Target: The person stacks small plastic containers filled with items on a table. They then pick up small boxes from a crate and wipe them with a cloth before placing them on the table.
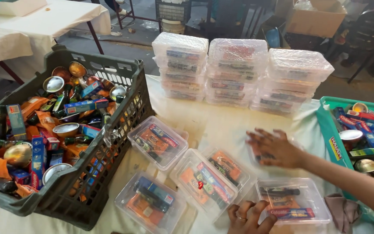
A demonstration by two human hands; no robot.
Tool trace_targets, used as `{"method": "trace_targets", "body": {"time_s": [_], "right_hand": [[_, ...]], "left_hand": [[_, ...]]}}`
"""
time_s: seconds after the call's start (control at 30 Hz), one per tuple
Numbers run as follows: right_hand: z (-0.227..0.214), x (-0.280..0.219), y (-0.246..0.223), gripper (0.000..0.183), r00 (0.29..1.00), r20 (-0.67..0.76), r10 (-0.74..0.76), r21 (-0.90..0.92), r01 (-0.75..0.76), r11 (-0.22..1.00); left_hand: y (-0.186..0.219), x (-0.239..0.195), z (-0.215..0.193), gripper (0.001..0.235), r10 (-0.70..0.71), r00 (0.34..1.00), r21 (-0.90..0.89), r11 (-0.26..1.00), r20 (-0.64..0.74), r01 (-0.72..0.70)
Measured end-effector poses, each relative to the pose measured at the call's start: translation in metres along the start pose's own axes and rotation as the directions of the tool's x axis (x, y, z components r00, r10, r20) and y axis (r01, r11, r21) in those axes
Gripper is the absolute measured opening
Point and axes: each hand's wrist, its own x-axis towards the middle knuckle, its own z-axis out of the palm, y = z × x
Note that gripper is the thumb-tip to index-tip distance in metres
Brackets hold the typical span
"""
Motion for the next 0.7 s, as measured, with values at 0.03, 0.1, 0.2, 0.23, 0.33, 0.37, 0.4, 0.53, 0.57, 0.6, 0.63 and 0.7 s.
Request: {"method": "trace_targets", "body": {"time_s": [0.03,0.1,0.2,0.23,0.33,0.37,0.4,0.53,0.57,0.6,0.63,0.7], "right_hand": [[0.002,0.008,0.011,0.076,1.0,-0.004,0.004,0.002,-0.004,1.0],[0.005,0.019,0.034,0.08,0.994,-0.048,0.098,0.044,-0.096,0.994],[0.026,0.026,0.07,0.073,0.978,-0.18,0.105,0.055,-0.097,0.994],[0.026,0.028,0.073,0.073,0.977,-0.184,0.108,0.058,-0.099,0.993],[0.026,0.034,0.083,0.063,0.966,-0.229,0.119,0.015,-0.119,0.993],[0.027,0.034,0.086,0.062,0.962,-0.234,0.138,0.015,-0.139,0.99],[0.028,0.035,0.088,0.061,0.958,-0.238,0.158,0.014,-0.159,0.987],[0.023,0.038,0.081,0.065,0.947,-0.257,0.191,0.043,-0.186,0.982],[0.019,0.042,0.076,0.066,0.945,-0.234,0.228,-0.015,-0.238,0.971],[0.014,0.046,0.071,0.067,0.94,-0.214,0.266,-0.074,-0.288,0.955],[0.008,0.049,0.052,0.067,0.941,-0.214,0.263,-0.078,-0.285,0.955],[-0.003,0.054,0.017,0.065,0.923,-0.311,0.228,-0.168,-0.29,0.942]], "left_hand": [[0.001,0.0,-0.003,0.014,0.005,1.0,0.0,1.0,0.003,-0.005],[0.004,0.003,-0.007,0.014,-0.039,0.999,-0.055,0.998,0.031,0.04],[0.002,0.006,-0.01,0.016,-0.046,0.997,-0.038,0.998,0.066,0.048],[0.001,0.004,-0.008,0.016,-0.041,0.997,-0.036,0.998,0.069,0.044],[0.0,0.002,-0.002,0.013,-0.012,0.999,-0.027,1.0,0.03,0.013],[0.002,0.002,-0.003,0.013,-0.032,0.999,-0.038,0.999,0.039,0.033],[0.003,0.002,-0.004,0.013,-0.051,0.998,-0.05,0.997,0.048,0.054],[0.001,0.007,-0.012,0.02,-0.013,0.996,-0.025,1.0,0.087,0.015],[0.002,0.007,-0.01,0.018,-0.007,0.999,-0.015,1.0,0.042,0.008],[0.002,0.008,-0.009,0.016,0.0,1.0,-0.004,1.0,-0.004,0.0],[0.001,0.005,-0.006,0.016,-0.002,1.0,-0.003,1.0,-0.008,0.002],[-0.002,0.0,0.0,0.018,0.071,0.996,-0.016,0.997,-0.058,-0.072]]}}
